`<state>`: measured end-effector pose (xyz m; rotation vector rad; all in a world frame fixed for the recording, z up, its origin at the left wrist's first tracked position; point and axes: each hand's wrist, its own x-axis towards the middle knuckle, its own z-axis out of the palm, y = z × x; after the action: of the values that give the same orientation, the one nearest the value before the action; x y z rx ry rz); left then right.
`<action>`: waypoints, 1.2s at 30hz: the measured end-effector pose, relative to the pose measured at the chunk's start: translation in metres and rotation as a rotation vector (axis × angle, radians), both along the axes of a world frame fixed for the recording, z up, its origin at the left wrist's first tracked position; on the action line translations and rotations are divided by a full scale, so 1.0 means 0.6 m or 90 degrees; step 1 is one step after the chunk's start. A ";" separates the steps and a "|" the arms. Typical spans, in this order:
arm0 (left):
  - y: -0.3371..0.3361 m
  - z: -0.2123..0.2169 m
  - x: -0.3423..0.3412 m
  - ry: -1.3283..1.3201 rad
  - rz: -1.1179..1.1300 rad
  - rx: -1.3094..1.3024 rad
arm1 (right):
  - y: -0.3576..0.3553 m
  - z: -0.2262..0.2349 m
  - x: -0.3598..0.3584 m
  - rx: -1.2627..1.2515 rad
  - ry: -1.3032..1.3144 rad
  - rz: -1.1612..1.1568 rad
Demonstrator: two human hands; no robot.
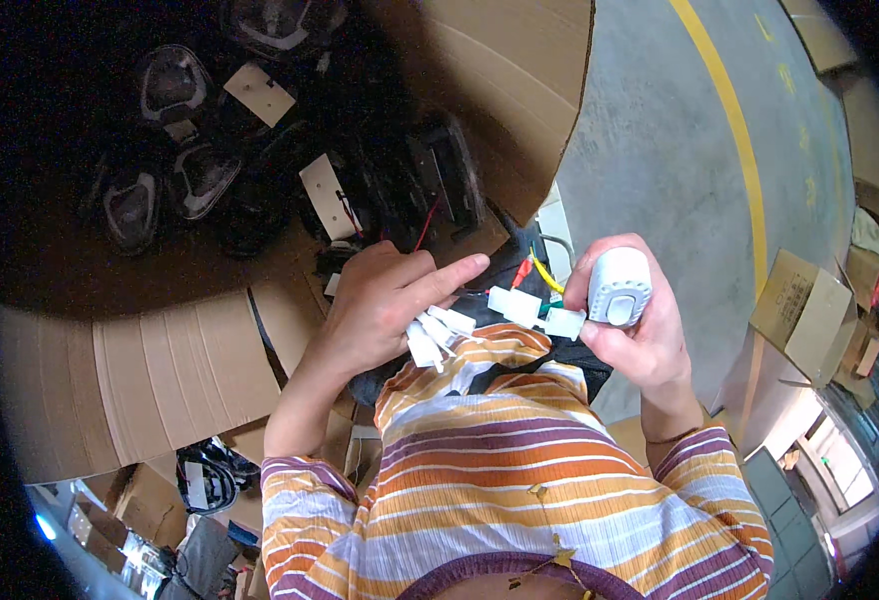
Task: The person tests headlights by connecting their wire connectors to a handheld power tester to light them up and transferring them between cardboard boxes.
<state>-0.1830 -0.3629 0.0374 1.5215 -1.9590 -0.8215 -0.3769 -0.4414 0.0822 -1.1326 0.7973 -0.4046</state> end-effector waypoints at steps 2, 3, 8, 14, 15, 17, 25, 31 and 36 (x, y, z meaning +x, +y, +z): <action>-0.001 -0.001 0.002 0.002 -0.006 0.008 | 0.000 0.003 0.001 0.010 0.042 -0.021; -0.002 -0.001 0.004 0.002 -0.012 0.015 | 0.000 0.004 -0.001 0.016 0.036 -0.034; -0.002 0.000 0.006 -0.043 -0.016 0.023 | 0.003 0.003 0.004 0.018 0.042 -0.033; 0.002 -0.001 0.005 -0.029 -0.012 0.030 | 0.010 -0.007 0.004 -0.003 0.067 -0.008; 0.001 0.000 0.005 -0.022 -0.007 0.034 | 0.011 -0.010 0.003 -0.007 0.090 0.003; 0.002 0.000 -0.001 -0.043 -0.008 0.030 | 0.016 -0.019 0.001 -0.040 0.111 0.017; -0.002 -0.004 0.000 -0.084 -0.014 0.009 | 0.009 -0.010 0.000 -0.009 0.040 -0.040; 0.000 -0.002 0.000 -0.077 -0.012 0.028 | 0.011 -0.013 0.004 0.013 0.051 -0.007; 0.004 -0.002 0.000 -0.077 -0.017 0.039 | 0.011 -0.027 0.000 -0.026 0.159 0.085</action>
<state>-0.1829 -0.3607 0.0360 1.6181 -2.0616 -0.8258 -0.3769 -0.4346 0.0658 -1.2832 0.9268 -0.1697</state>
